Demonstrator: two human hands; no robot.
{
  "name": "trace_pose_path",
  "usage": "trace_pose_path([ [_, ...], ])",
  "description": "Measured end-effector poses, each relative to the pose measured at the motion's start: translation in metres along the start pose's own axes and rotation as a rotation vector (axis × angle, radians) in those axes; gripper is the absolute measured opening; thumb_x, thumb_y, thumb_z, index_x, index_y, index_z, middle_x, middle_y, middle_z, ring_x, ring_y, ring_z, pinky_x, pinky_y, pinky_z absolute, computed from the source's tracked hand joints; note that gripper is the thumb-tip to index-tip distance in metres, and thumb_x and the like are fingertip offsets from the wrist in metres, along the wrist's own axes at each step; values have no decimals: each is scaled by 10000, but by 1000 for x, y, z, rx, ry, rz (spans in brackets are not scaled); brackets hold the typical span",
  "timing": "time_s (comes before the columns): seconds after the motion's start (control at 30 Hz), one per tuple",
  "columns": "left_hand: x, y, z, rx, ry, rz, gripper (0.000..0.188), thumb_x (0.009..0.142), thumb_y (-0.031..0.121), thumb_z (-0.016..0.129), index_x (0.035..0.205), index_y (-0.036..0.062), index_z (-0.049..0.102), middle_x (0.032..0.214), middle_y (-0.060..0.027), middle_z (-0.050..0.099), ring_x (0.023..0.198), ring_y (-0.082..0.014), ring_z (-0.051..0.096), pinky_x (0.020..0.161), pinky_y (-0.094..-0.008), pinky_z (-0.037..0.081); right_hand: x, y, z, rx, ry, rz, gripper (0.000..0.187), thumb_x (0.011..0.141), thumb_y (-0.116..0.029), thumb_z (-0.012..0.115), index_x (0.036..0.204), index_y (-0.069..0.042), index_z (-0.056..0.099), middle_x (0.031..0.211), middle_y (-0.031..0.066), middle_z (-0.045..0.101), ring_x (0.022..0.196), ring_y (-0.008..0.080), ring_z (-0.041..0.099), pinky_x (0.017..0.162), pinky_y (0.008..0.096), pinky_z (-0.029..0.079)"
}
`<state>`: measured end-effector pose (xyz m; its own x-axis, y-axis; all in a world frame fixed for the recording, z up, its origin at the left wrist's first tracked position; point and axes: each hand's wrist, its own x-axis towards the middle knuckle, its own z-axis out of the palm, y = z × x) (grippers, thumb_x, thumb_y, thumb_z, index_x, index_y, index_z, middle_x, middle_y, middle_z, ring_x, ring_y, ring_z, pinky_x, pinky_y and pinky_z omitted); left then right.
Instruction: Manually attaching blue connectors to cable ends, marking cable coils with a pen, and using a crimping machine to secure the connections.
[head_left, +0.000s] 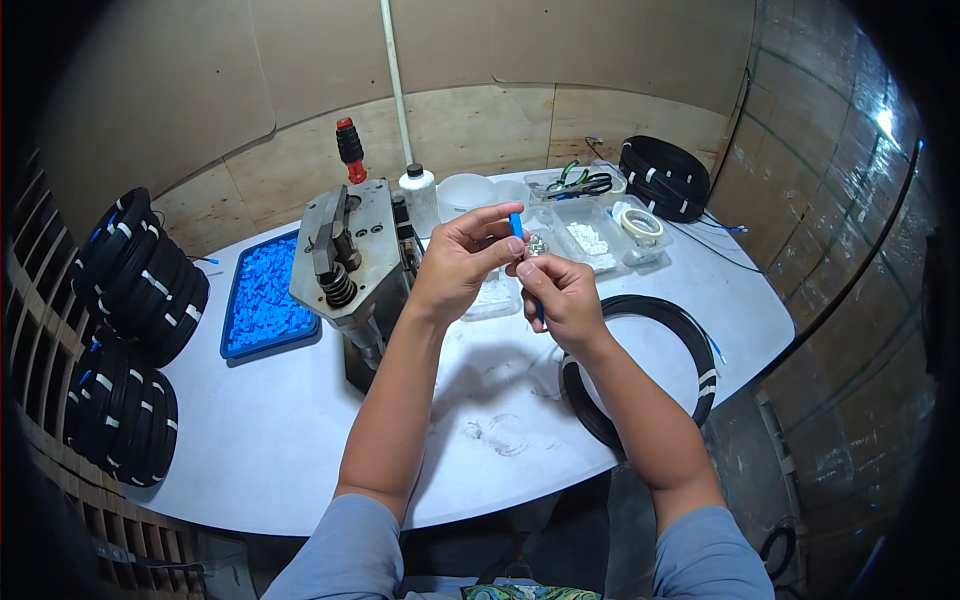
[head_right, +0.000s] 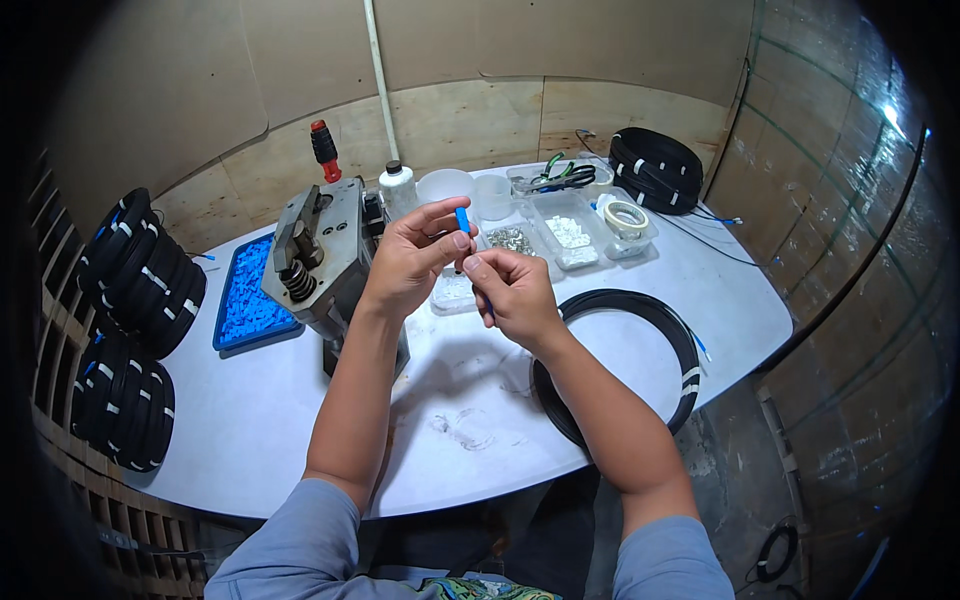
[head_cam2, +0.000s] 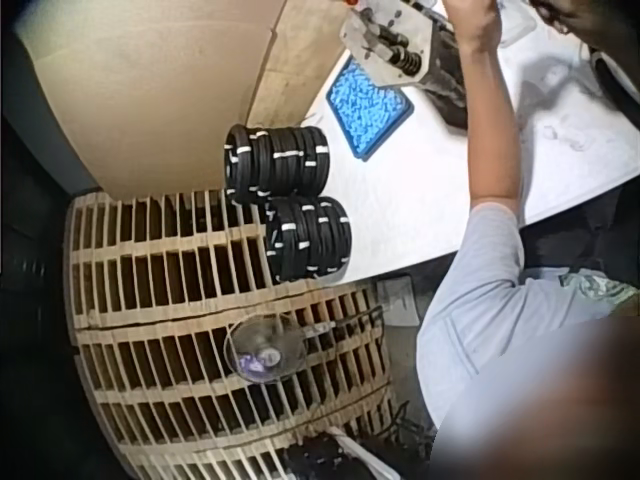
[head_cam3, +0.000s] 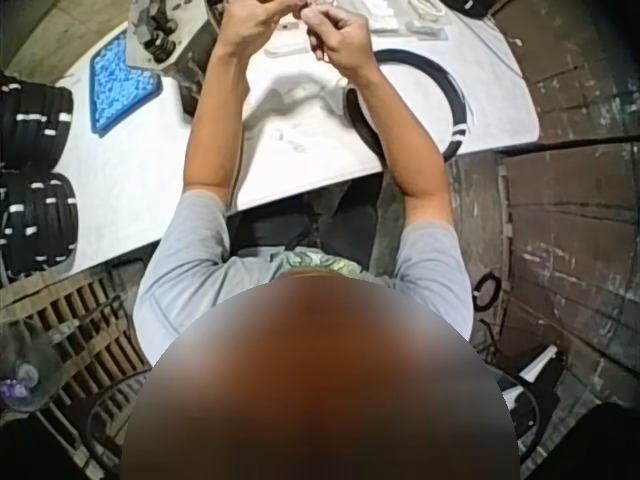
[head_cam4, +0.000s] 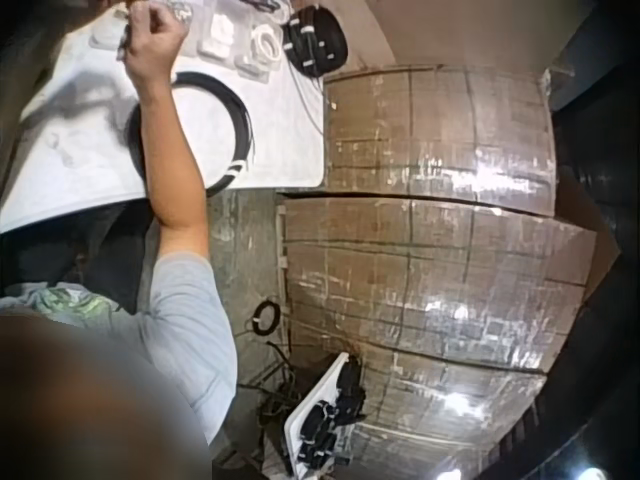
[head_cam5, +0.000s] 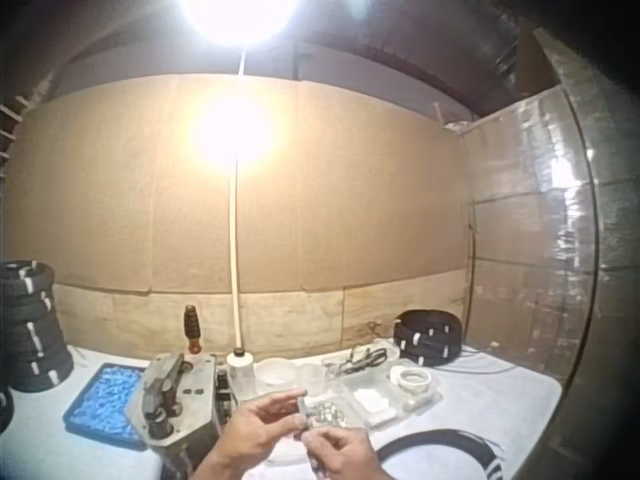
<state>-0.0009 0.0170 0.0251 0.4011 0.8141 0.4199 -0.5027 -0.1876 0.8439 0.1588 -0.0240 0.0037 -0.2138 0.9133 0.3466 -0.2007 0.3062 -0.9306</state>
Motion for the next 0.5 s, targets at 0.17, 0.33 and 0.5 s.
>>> trace_pose_path([
  [0.17, 2, -1, -1, 20, 86, 81, 420, 824, -2, 677, 1227, -6, 558, 1004, -112, 629, 920, -168, 596, 811, -304, 505, 6, 11, -6, 59, -86, -4, 276, 941, -222, 548, 967, 35, 645, 732, 75, 632, 622, 138, 600, 592, 272, 497],
  [0.33, 3, 1, 1, -28, 145, 118, 417, 836, 0, 666, 1237, -5, 552, 1027, -112, 630, 939, -171, 596, 835, -304, 505, 8, 11, -18, -47, -226, -20, 233, 903, -147, 597, 1013, 50, 657, 848, 78, 675, 782, 113, 623, 713, 247, 497],
  [0.5, 3, 2, -2, -59, 164, 120, 419, 840, 3, 661, 1244, -2, 550, 1030, -118, 630, 909, -165, 594, 830, -298, 501, 10, 8, -24, -139, -291, 58, 225, 887, -160, 627, 987, 36, 672, 828, 68, 676, 765, 102, 618, 713, 240, 491],
])
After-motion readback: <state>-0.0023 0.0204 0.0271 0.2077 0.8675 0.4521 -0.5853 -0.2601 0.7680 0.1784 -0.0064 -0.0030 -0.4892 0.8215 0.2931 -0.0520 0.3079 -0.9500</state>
